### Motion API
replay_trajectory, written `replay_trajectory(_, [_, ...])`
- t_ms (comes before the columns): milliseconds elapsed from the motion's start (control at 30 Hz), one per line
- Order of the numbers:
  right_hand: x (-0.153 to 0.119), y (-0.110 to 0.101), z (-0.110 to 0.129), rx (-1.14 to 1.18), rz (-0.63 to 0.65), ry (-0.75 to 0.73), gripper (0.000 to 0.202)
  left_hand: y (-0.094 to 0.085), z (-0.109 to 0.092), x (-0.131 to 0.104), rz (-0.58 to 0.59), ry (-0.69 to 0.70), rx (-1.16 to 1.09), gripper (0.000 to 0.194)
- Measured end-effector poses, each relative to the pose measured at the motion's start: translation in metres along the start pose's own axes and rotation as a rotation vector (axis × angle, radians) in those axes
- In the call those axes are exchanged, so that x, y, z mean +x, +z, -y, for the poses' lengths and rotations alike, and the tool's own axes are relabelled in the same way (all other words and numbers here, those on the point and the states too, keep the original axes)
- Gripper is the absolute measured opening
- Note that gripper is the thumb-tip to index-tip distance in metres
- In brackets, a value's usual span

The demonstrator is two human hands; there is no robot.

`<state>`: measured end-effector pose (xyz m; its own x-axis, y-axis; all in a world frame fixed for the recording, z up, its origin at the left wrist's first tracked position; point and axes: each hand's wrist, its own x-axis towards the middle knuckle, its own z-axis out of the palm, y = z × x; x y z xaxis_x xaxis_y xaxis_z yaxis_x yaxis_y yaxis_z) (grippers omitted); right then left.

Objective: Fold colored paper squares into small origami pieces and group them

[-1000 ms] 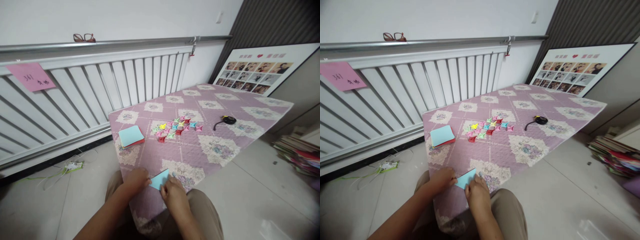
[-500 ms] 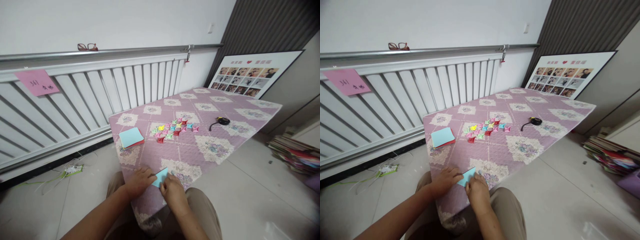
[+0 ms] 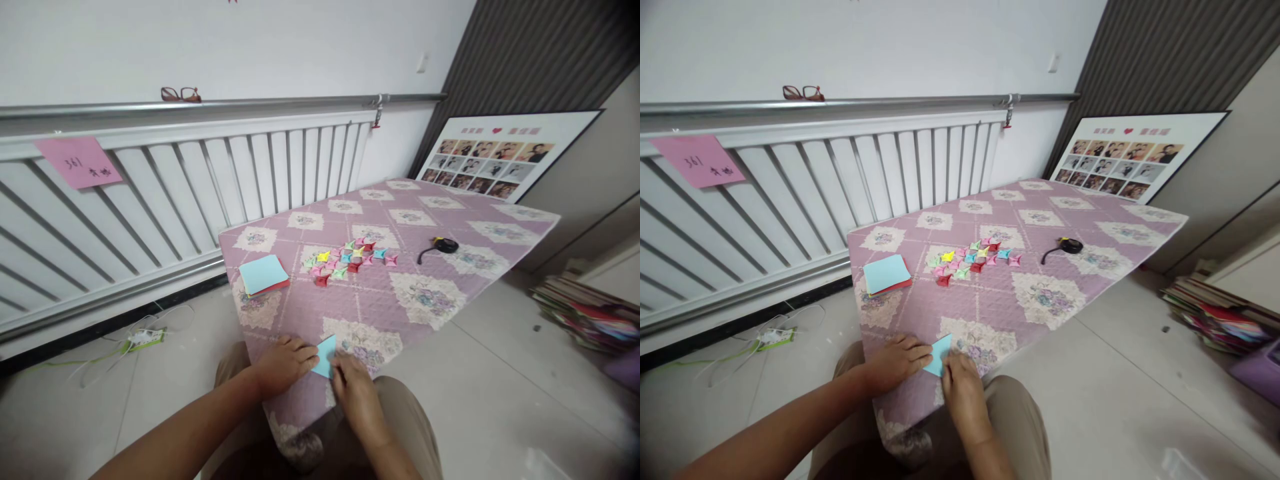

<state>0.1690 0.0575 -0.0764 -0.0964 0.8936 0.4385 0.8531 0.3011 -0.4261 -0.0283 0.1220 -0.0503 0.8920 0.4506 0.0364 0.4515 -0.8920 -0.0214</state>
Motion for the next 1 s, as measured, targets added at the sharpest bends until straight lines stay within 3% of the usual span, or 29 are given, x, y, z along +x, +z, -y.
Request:
replay_trajectory(233, [-0.024, 0.005, 0.015, -0.044, 0.065, -0.142, 0.027, 0.001, 0.003, 0.000, 0.039, -0.029, -0.094, 0.032])
replay_trajectory(500, [-0.028, 0.009, 0.009, -0.107, 0.058, -0.179, 0.029, 0.005, 0.021, -0.013, -0.020, -0.351, -0.278, 0.034])
replay_trajectory(633, [-0.027, 0.010, 0.009, -0.111, 0.061, -0.175, 0.028, 0.013, -0.001, -0.020, -0.126, -0.451, -0.207, 0.031])
replay_trajectory(767, [-0.027, 0.011, 0.010, -0.101, 0.103, -0.145, 0.029, 0.030, -0.040, -0.023, -0.174, -0.328, -0.133, 0.029])
replay_trajectory(833, [-0.027, 0.011, 0.010, -0.103, 0.118, -0.134, 0.030, 0.037, -0.052, -0.023, -0.158, -0.376, -0.100, 0.033])
replay_trajectory(1000, [-0.027, 0.012, 0.009, -0.151, 0.144, -0.140, 0.038, 0.040, -0.054, -0.024, -0.101, -0.427, -0.104, 0.037])
